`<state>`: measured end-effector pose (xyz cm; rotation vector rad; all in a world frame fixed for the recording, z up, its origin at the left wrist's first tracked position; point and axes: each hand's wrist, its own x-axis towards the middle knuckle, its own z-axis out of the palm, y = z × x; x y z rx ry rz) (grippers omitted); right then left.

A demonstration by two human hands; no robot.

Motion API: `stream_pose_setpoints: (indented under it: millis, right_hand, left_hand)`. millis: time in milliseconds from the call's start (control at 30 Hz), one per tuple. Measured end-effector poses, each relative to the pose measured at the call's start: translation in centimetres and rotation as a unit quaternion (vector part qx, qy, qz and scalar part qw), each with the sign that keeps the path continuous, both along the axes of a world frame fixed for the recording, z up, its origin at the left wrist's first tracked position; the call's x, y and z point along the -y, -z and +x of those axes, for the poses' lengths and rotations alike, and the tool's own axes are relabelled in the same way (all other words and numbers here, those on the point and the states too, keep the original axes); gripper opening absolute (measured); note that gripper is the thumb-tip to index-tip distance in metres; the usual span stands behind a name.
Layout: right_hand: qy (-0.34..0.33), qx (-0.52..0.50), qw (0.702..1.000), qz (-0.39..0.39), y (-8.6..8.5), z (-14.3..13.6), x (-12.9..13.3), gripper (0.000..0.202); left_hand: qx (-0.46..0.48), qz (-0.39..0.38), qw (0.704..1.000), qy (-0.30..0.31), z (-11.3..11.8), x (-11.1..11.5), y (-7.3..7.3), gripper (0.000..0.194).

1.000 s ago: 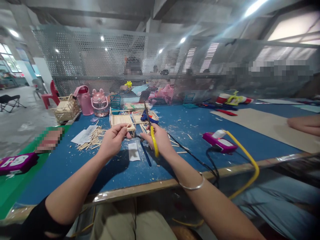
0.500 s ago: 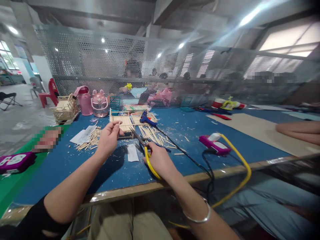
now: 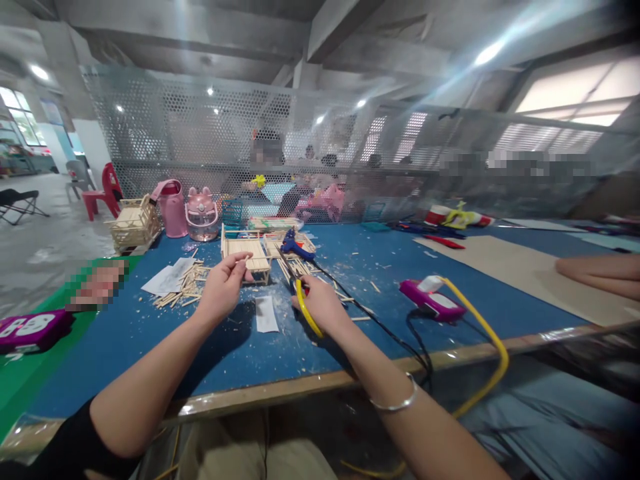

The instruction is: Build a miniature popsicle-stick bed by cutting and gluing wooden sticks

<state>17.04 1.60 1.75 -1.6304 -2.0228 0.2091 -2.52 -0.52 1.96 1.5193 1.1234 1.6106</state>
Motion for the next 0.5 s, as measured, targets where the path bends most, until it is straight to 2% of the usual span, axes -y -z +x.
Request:
stream_pose_setpoints:
  millis: [67, 133, 233, 333, 500]
  right_hand:
    - [-0.041, -0.015, 0.999, 0.021, -1.4, 0.0, -1.0, 0.019]
    - [-0.087, -0.064, 0.991, 0.078, -2.9, -0.1, -2.0, 0.021]
    - [-0.156, -0.174, 0.961, 0.148, -3.8, -0.8, -2.9, 0.022]
    - [-0.188, -0.241, 0.94, 0.151, -2.8, -1.5, -2.9, 0.022]
    - [-0.24, -0.2, 0.944, 0.102, -0.8, -2.1, -1.3, 0.027]
  left_hand:
    - [0.013, -0.003, 1.0, 0.017, 0.1, 0.0, -0.1, 0.033]
    - [0.034, -0.01, 0.999, 0.033, 0.3, 0.2, -0.3, 0.036]
    - [0.065, -0.027, 0.996, 0.062, 0.6, 0.6, -0.8, 0.042]
    - [0.078, -0.042, 0.993, 0.083, 0.9, 0.9, -1.1, 0.045]
    - [0.049, -0.028, 0.996, 0.062, 0.9, 1.0, -0.9, 0.039]
